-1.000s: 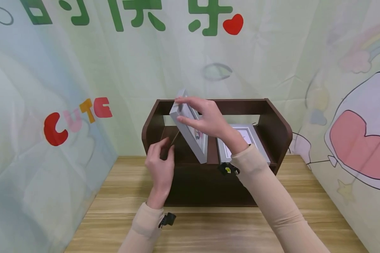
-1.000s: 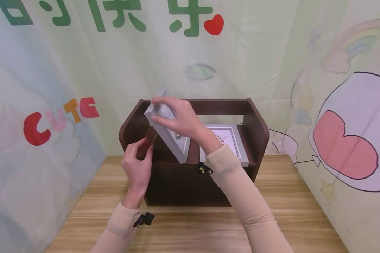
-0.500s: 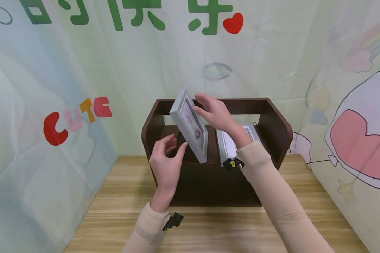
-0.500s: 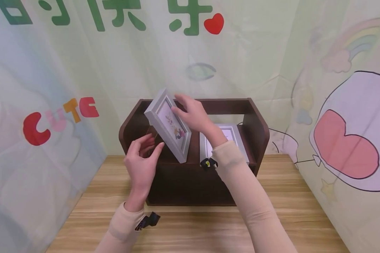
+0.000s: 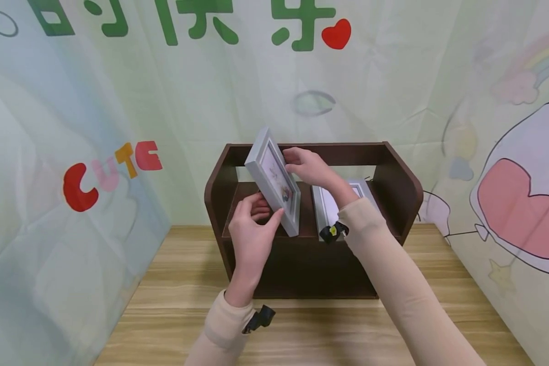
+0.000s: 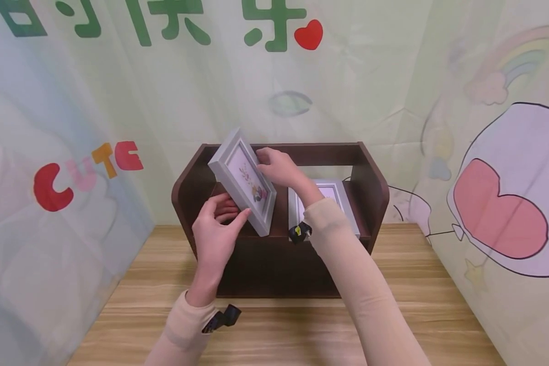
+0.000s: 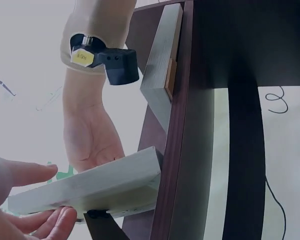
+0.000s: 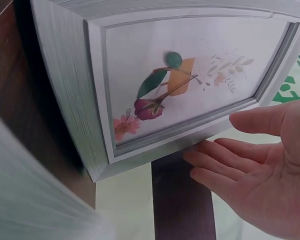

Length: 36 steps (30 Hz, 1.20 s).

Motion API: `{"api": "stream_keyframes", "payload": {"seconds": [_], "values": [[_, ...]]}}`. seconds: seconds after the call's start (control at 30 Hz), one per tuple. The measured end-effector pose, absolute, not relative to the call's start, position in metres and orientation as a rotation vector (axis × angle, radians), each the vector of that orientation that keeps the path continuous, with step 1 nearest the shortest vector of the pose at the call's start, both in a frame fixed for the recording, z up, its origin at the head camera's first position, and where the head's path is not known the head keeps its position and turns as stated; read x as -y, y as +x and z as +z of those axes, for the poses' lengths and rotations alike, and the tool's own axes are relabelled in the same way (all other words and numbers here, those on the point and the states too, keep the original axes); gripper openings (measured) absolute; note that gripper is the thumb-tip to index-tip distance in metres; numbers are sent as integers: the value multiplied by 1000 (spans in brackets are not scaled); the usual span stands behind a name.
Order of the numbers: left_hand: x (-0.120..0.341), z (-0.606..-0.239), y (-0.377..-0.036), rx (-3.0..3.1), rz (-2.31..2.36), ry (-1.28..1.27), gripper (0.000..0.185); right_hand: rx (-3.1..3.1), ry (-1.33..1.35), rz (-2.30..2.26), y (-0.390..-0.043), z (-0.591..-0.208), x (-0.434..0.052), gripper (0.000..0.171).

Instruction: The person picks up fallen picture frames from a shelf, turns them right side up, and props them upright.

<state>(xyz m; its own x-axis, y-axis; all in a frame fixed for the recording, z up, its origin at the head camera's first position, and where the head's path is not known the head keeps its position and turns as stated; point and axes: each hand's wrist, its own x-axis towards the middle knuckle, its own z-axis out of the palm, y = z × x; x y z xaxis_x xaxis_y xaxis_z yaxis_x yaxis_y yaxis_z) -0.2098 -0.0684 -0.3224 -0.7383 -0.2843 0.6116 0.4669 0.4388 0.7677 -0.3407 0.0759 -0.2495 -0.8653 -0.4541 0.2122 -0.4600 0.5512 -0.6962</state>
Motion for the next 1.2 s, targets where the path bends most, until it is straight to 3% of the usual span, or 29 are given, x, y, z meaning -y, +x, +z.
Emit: {"api": "stream_keyframes", "payload": {"seconds": [0.5, 1.2], "values": [[63, -324, -219, 1959, -1311, -153, 38, 2784, 716, 1239, -338, -248, -74, 42], [93, -322, -228, 1917, -1272, -119, 38, 2795, 532, 1288, -331, -246, -83, 43]]}}
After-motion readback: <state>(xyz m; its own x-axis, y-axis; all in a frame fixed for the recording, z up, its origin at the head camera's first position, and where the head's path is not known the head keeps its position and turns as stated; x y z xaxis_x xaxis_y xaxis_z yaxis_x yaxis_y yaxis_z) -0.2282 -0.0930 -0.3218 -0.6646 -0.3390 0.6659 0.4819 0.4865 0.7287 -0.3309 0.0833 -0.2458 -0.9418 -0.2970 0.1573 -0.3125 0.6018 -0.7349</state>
